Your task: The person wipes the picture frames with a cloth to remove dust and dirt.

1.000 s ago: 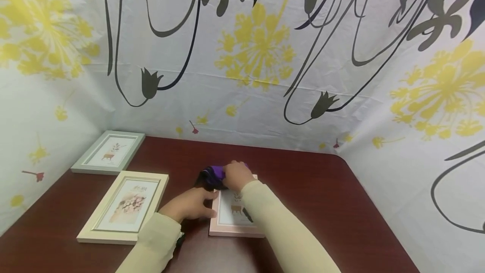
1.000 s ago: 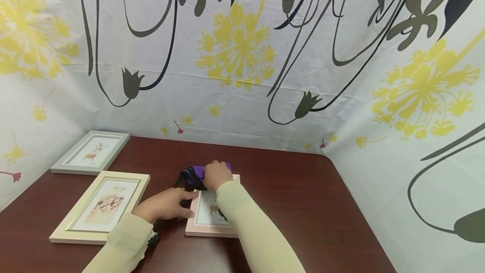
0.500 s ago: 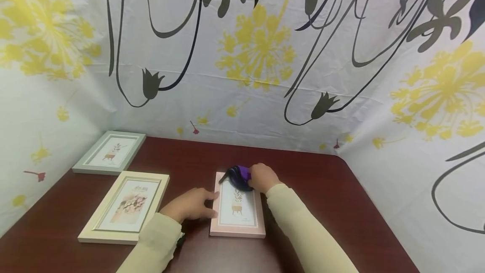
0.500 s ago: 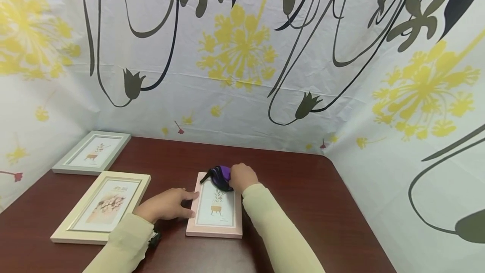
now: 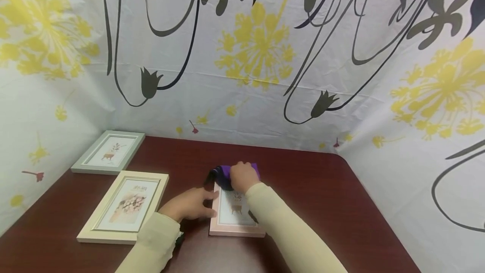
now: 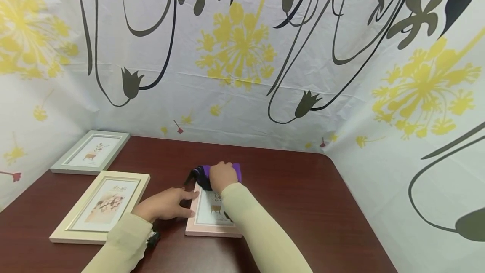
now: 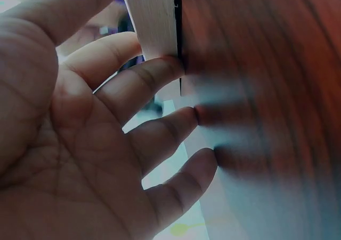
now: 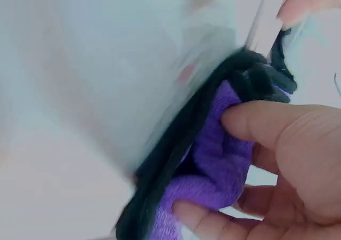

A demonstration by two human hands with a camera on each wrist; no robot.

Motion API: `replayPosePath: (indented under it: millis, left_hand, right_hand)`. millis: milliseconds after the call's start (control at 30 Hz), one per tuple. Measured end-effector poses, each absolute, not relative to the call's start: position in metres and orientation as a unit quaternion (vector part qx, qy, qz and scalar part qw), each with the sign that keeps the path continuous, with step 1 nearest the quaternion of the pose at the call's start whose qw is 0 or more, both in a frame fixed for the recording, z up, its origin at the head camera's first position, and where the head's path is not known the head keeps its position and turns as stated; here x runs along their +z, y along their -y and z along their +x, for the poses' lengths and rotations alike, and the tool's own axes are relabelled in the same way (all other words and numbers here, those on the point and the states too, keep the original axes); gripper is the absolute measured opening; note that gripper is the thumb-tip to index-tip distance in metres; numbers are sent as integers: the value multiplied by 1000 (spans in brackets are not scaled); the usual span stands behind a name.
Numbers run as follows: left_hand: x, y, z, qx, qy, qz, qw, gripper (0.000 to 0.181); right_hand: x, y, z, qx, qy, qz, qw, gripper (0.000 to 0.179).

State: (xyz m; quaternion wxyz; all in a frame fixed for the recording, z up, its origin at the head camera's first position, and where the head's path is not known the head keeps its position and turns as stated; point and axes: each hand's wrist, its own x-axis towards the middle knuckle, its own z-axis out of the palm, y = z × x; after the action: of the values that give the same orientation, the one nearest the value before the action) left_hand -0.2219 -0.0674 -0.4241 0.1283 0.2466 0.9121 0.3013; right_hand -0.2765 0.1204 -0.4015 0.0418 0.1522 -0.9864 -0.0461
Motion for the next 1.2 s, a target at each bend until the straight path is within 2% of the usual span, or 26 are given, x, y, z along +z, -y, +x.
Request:
replayPosePath:
  millis: [233, 467, 1200]
  left_hand:
    - [-425, 69, -223, 310, -906, 259, 129, 61]
    - [-425, 64, -223, 313, -909, 241, 134, 61]
    - [-424, 65, -222, 302, -920, 219, 123, 60]
  right_hand:
    - [-397, -101, -280, -19, 985, 170, 28, 7]
    - [-403, -114, -281, -12, 982, 180, 48, 6]
    - [-403, -168, -287, 36, 987, 154, 24, 11]
